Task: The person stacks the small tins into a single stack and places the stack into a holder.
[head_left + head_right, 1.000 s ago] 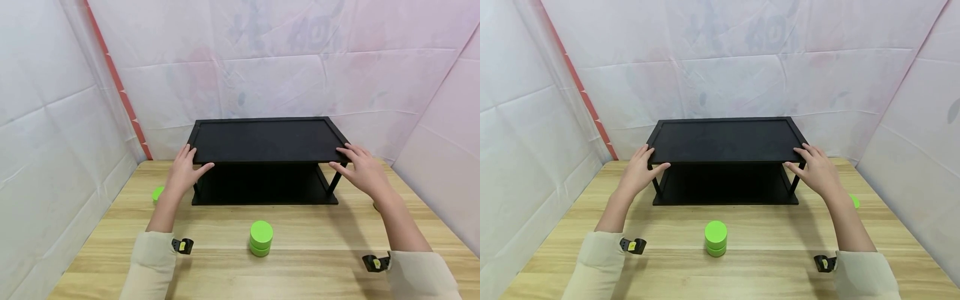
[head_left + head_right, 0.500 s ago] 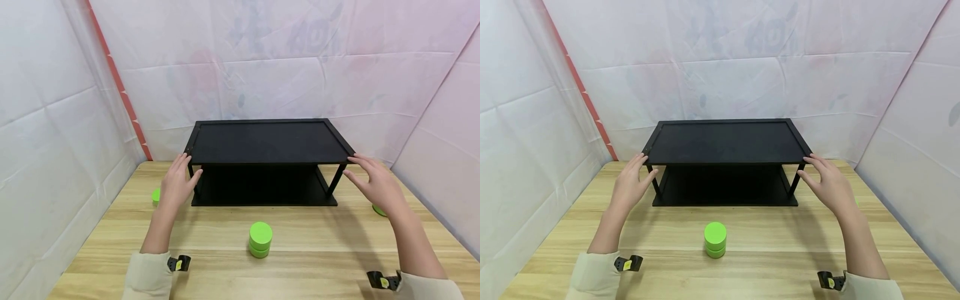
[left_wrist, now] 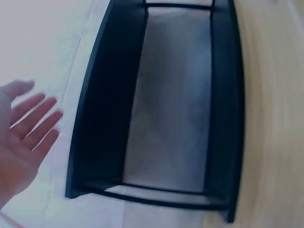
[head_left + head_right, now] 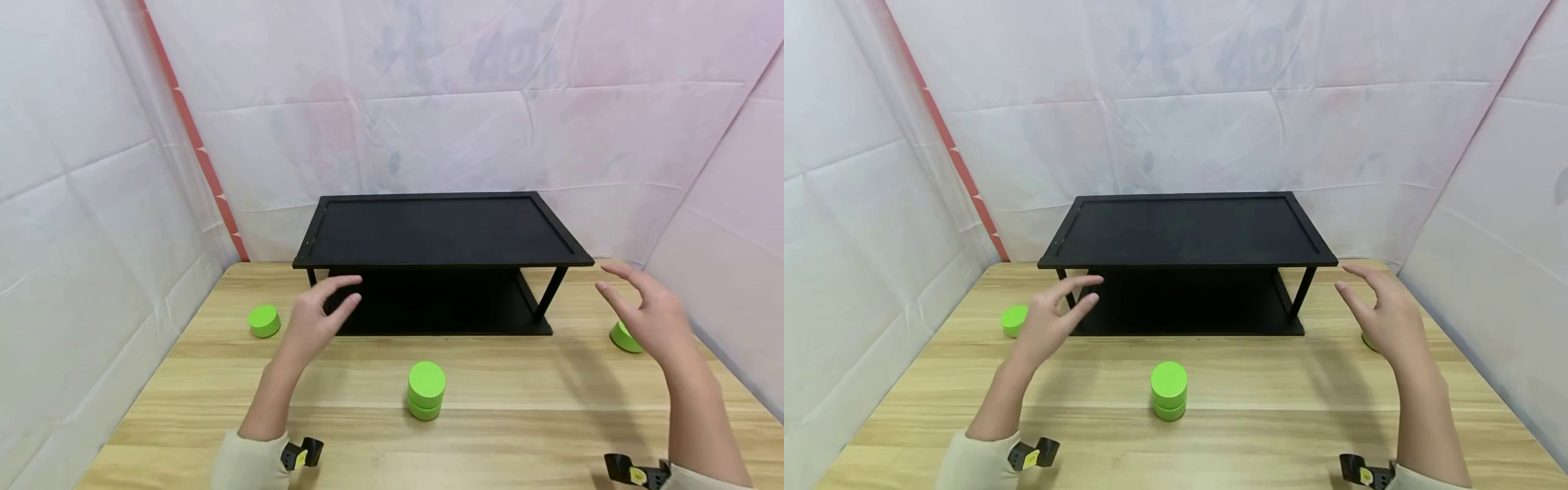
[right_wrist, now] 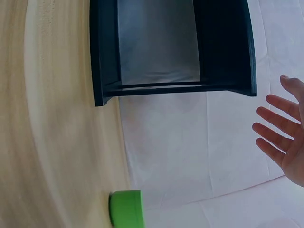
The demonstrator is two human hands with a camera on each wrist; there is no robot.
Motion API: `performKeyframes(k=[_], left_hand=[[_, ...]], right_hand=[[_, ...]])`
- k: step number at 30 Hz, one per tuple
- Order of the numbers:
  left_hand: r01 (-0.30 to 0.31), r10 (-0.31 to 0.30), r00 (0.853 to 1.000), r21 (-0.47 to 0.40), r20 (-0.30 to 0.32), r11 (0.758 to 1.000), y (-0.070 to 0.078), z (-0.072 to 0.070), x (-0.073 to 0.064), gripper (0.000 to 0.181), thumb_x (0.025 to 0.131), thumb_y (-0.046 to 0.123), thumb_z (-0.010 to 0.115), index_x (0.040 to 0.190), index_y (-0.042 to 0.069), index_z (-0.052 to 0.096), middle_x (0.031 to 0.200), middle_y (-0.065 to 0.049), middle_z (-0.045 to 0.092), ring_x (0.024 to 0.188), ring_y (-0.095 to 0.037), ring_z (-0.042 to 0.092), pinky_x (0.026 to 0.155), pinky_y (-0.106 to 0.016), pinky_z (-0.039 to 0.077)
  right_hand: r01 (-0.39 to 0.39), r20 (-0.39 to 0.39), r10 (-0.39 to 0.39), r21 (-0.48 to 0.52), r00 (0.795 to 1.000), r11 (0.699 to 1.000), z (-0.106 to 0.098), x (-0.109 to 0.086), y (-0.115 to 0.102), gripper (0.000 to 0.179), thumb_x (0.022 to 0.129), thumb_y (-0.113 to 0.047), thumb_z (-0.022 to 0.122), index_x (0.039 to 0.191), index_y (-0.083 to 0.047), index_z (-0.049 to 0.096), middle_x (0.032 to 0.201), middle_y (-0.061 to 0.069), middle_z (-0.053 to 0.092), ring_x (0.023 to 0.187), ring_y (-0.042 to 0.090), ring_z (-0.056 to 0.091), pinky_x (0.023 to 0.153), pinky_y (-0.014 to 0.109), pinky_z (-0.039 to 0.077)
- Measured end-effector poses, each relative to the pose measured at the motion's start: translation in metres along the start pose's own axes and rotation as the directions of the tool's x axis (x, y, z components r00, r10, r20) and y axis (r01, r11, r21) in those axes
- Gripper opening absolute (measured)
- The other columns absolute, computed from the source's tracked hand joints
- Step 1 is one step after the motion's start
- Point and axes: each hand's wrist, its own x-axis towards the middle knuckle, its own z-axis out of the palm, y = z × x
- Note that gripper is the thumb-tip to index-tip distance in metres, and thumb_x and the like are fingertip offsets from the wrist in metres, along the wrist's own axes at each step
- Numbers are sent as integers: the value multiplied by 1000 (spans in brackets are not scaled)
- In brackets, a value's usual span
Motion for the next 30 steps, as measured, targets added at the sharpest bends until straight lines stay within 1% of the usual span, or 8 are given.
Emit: performKeyframes(k=[2,4,7,13,18,20,23,30], left_hand=[[109,-90,985,-130,147,985,8,4,-2,30,88,8,62,117,2,60,115,-7,61,109,-19,53,92,-34,43],[219,-152,944,-212,292,952,14,8,-3,32,90,8,60,121,0,57,120,-10,58,113,-21,51,95,-36,40],[274,-122,882,-285,454,918,10,18,-7,38,89,6,60,125,-2,52,124,-14,54,116,-25,48,98,-40,36],[287,-21,805,-358,593,888,0,36,-16,52,84,4,66,131,-5,44,130,-19,47,122,-28,41,101,-47,30],[354,-39,743,-343,668,870,-10,50,-21,61,82,4,69,136,0,39,135,-15,42,126,-27,36,104,-43,28],[382,-67,728,-323,682,866,-18,57,-24,64,81,5,70,137,4,39,136,-11,42,127,-23,36,104,-40,27],[407,-92,717,-308,690,860,-30,66,-30,66,80,5,72,137,9,39,136,-6,42,126,-18,36,104,-37,28],[393,-52,700,-323,712,861,-39,77,-35,67,78,11,74,136,13,41,137,-9,42,124,-9,37,103,-35,30]], right_hand=[[-6,-4,6,-1,1000,1000,0,-1,2,41,93,-23,55,128,-2,50,124,30,47,112,52,40,85,63,30],[-23,-2,23,3,1000,1000,-1,-2,4,42,94,-24,54,129,-1,49,125,31,46,112,52,39,86,64,29],[-69,6,68,23,998,997,-2,-5,9,44,94,-25,53,131,0,47,128,31,43,115,53,36,87,65,27],[-170,21,170,46,985,984,-7,-10,21,51,96,-28,49,137,-1,38,132,34,36,117,56,30,81,67,28],[-242,4,243,67,970,968,-8,-13,34,54,96,-30,48,138,0,35,134,32,34,119,54,29,88,68,26],[-259,-6,260,75,966,963,-7,-15,40,54,96,-31,48,138,1,35,135,32,33,119,54,30,90,67,25],[-270,-20,273,77,962,960,-3,-16,48,56,95,-30,49,138,3,35,135,33,33,118,54,31,92,65,25],[-349,4,352,136,936,927,4,-21,70,64,94,-32,50,139,7,27,140,33,23,121,54,25,97,62,22]])
